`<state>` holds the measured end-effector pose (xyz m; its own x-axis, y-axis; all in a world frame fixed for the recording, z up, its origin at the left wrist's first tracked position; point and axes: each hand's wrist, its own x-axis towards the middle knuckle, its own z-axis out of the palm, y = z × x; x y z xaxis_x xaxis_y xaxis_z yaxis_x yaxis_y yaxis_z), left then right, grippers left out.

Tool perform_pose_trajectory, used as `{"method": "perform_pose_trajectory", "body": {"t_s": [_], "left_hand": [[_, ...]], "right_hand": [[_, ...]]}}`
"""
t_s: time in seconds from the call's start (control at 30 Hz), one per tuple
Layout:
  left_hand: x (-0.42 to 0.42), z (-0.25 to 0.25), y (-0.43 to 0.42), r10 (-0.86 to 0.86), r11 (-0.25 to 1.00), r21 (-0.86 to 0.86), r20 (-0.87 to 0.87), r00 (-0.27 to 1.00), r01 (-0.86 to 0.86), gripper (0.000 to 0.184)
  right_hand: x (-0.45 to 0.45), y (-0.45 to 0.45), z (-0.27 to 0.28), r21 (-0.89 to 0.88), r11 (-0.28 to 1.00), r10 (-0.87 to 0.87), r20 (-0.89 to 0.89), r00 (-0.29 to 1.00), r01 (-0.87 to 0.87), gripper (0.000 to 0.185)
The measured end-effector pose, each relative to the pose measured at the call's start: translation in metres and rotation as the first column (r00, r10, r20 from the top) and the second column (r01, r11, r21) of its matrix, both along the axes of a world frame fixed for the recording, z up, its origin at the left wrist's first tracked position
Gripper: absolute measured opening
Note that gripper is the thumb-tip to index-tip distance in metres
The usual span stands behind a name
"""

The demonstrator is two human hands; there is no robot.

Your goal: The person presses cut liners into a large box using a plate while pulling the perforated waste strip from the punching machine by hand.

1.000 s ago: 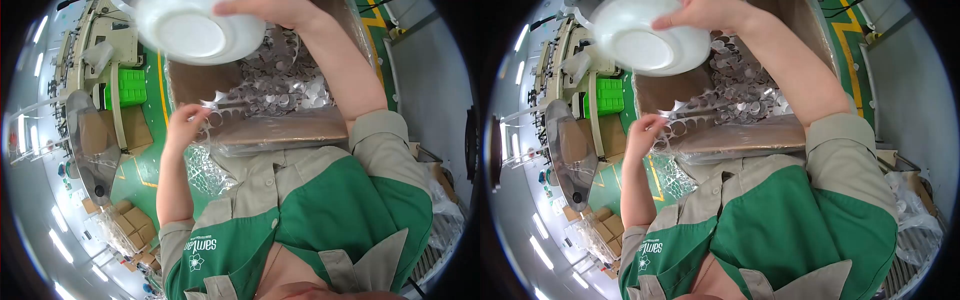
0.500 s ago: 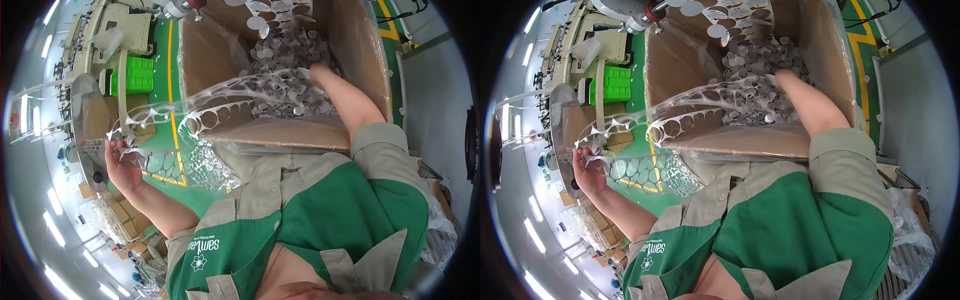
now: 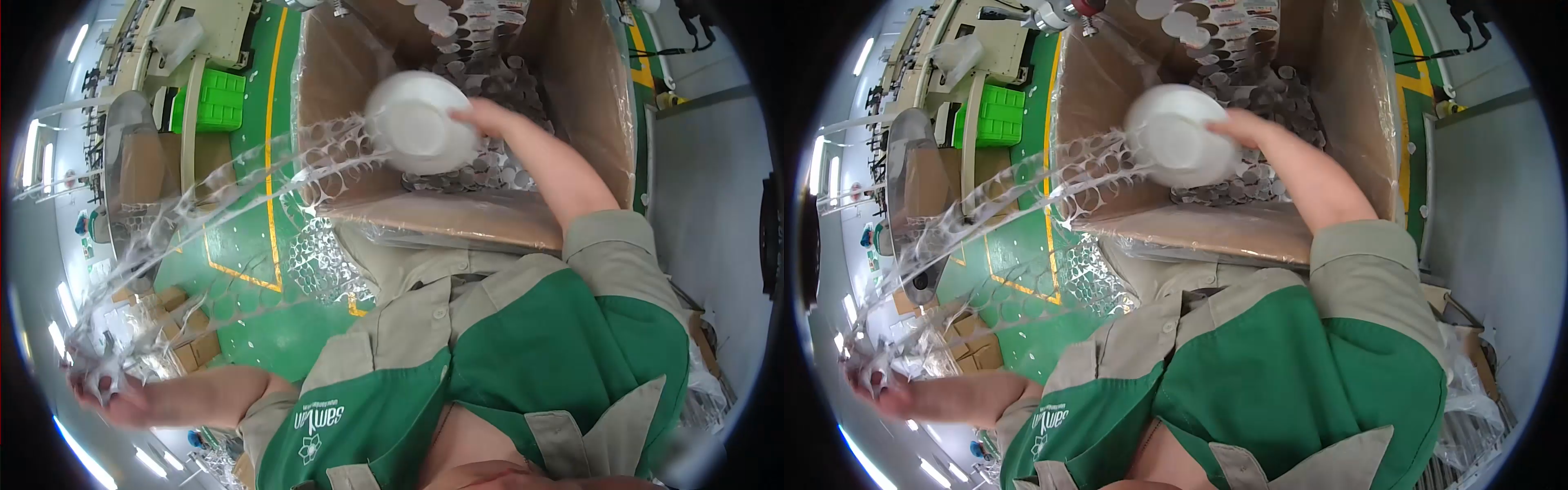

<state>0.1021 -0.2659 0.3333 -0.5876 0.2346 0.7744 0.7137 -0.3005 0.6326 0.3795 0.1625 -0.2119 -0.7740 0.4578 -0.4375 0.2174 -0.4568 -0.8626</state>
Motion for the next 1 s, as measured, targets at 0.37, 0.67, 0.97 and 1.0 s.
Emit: {"method": "perform_pose_trajectory", "body": {"t_s": [0.37, 0.67, 0.97, 1.0], "left_hand": [[0.027, -0.133, 0.094, 0.493, 0.522, -0.606, -0.36, 0.792, -0.6, 0.038], [0.076, -0.36, 0.219, -0.59, -0.161, -0.678, -0.516, 0.621, -0.717, 0.031], [0.062, -0.25, 0.168, -0.322, 0.468, -0.857, 0.062, 0.945, 0.216, 0.026], [0.078, -0.208, 0.166, -0.159, 0.325, -0.926, 0.147, 0.976, 0.193, 0.03]], "right_hand": [[0.044, 0.04, -0.045, 0.437, 0.674, -0.046, 0.829, 0.557, -0.595, 0.033], [-0.015, 0.045, 0.135, 0.867, 0.476, 0.034, 0.153, 0.988, -0.151, 0.041], [0.011, 0.034, 0.217, -0.016, 0.943, 0.121, -0.913, 0.389, -0.332, 0.052], [0.005, 0.038, 0.177, -0.056, 0.906, 0.129, -0.908, 0.398, -0.421, 0.054]]}}
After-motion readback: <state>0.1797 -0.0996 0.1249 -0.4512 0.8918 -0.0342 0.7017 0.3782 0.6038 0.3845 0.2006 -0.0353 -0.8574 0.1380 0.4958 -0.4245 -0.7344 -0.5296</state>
